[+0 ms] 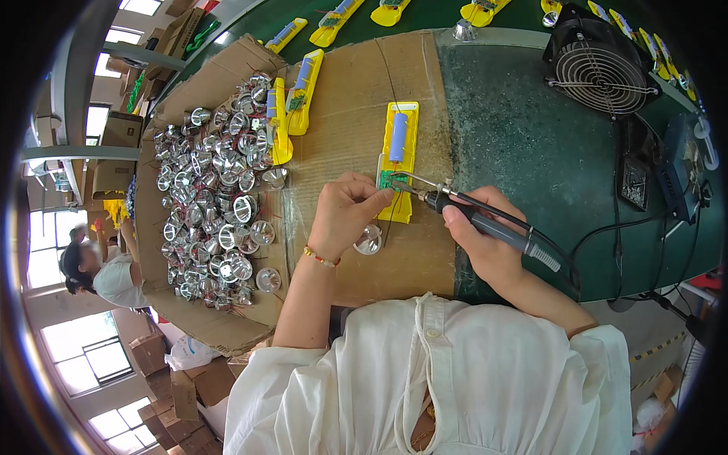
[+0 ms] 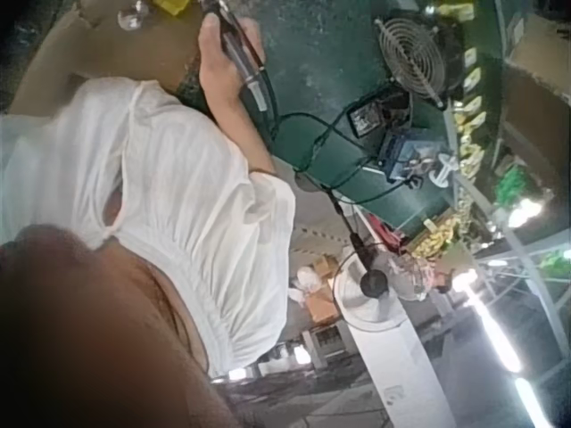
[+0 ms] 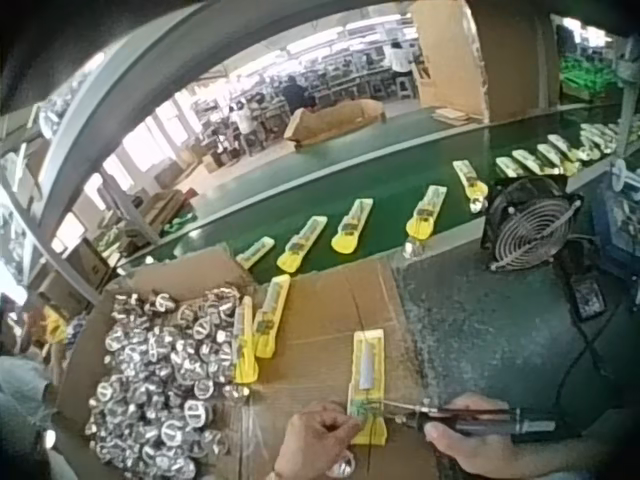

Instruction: Soldering electronic components onto small circuit boards for flashlight assembly.

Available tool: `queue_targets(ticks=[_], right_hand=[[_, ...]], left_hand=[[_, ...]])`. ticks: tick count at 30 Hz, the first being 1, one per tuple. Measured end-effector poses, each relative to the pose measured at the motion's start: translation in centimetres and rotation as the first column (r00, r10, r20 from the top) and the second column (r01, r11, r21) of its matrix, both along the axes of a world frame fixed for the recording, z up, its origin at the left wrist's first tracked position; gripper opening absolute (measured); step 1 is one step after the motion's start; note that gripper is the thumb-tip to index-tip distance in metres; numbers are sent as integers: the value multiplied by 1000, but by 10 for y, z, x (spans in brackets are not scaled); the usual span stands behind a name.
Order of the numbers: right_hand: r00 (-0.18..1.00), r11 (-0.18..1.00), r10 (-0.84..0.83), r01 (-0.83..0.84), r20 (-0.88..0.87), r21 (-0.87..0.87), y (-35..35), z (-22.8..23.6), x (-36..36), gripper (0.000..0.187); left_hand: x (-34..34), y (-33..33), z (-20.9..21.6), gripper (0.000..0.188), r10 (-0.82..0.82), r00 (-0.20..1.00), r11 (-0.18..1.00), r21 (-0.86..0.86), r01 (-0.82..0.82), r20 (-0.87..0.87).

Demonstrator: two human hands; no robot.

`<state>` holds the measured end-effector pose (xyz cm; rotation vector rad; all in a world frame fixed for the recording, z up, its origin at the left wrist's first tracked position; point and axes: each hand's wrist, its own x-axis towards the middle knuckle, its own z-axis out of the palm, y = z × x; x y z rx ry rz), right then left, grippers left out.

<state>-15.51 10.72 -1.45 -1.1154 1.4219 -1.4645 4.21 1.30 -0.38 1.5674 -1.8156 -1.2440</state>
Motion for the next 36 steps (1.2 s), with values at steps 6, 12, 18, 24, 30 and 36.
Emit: queue_targets(ticks=[6,12,18,24,30,36], right_hand=[[1000,1000,13,-13,-22,10,-2,2,2,12],[974,992,-48,21,221,123,4,5,3,14],[991,999,-35,30,132,43,13,1,-10,16],[991,995,-99,96,95,33,23,-5,-34,17],[977,984,-171,161,127,80,25,-16,-56,15],[988,986,-147,144,34,84,23,-25,-62,13]], left_hand=[[0,-3,0,22,-8,1000,1000,16,8,9],[0,-3,1,23,-7,1000,1000,28,7,-8],[1,-3,-6,22,7,1000,1000,2,-7,-20],[-3,10,19,19,13,999,980,-197,-3,50],[-8,8,35,14,-51,978,973,-212,95,201],[-61,-83,35,13,-111,950,882,-412,229,290]])
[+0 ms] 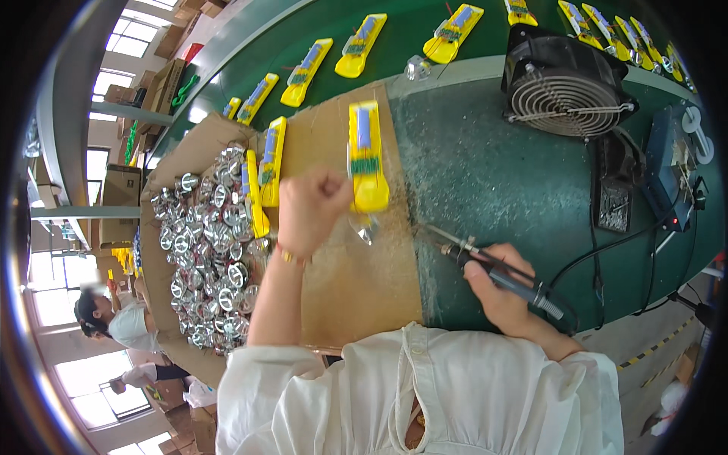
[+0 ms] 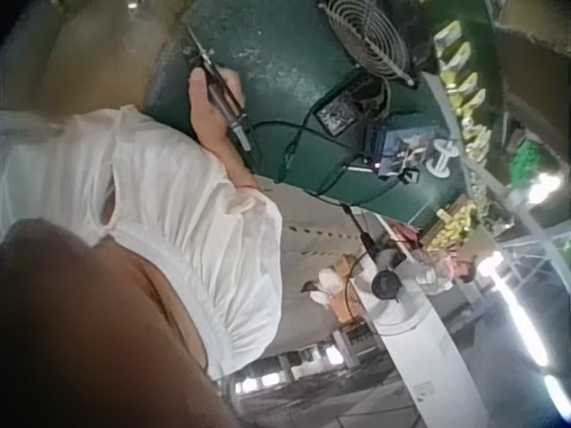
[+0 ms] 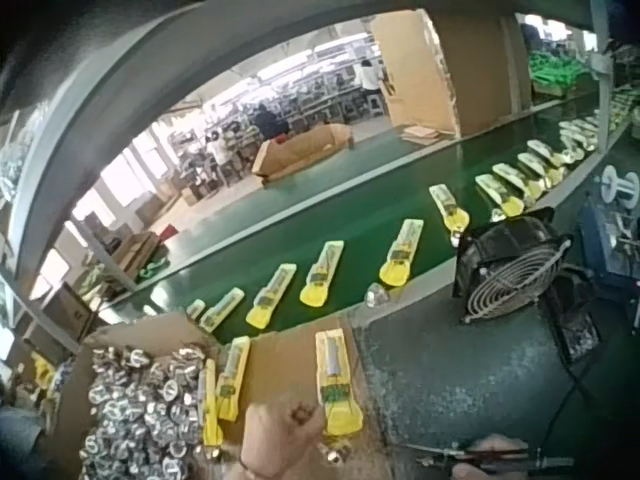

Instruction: Soldering electronic components onto small circuit boards for flashlight assembly.

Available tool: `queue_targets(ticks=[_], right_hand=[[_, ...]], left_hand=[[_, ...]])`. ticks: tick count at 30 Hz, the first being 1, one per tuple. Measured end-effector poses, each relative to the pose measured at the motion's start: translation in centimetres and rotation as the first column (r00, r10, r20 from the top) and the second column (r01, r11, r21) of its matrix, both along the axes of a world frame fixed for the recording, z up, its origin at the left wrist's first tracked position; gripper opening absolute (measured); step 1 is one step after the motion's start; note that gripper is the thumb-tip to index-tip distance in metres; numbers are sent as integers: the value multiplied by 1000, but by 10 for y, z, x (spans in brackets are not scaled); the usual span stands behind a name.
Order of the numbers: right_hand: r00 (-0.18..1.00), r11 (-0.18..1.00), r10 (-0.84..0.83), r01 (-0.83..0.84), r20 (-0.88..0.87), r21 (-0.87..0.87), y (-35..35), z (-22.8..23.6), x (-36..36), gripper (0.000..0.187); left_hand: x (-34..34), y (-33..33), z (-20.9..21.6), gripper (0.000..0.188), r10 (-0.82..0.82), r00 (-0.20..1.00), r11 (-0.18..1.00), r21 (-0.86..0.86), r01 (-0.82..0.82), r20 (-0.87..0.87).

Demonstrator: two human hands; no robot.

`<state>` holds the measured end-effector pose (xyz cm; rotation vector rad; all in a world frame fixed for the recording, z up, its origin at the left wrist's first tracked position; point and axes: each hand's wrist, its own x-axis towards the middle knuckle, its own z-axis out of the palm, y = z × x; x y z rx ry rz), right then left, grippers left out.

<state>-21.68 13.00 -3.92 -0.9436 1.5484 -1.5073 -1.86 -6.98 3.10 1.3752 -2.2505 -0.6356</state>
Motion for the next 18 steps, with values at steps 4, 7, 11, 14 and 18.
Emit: queue_targets(ticks=[4,7,11,14,18], right_hand=[[998,998,52,-50,-41,48,2,-1,-6,16],[988,997,74,-73,-136,13,1,-2,-9,17],[993,986,75,-88,-95,-140,-4,-6,-13,19],[992,980,83,-98,-91,-176,-7,-8,-13,20],[993,970,90,-104,-72,-218,-10,-9,-13,20]], left_hand=[[-59,-89,0,19,-134,988,959,-240,150,81],[-104,-142,-6,29,-68,991,943,-317,101,114],[-115,-147,-2,40,151,989,969,-197,-147,1],[-117,-119,-11,63,-63,984,989,-122,83,164],[-137,-127,-27,67,-168,962,982,-51,183,214]])
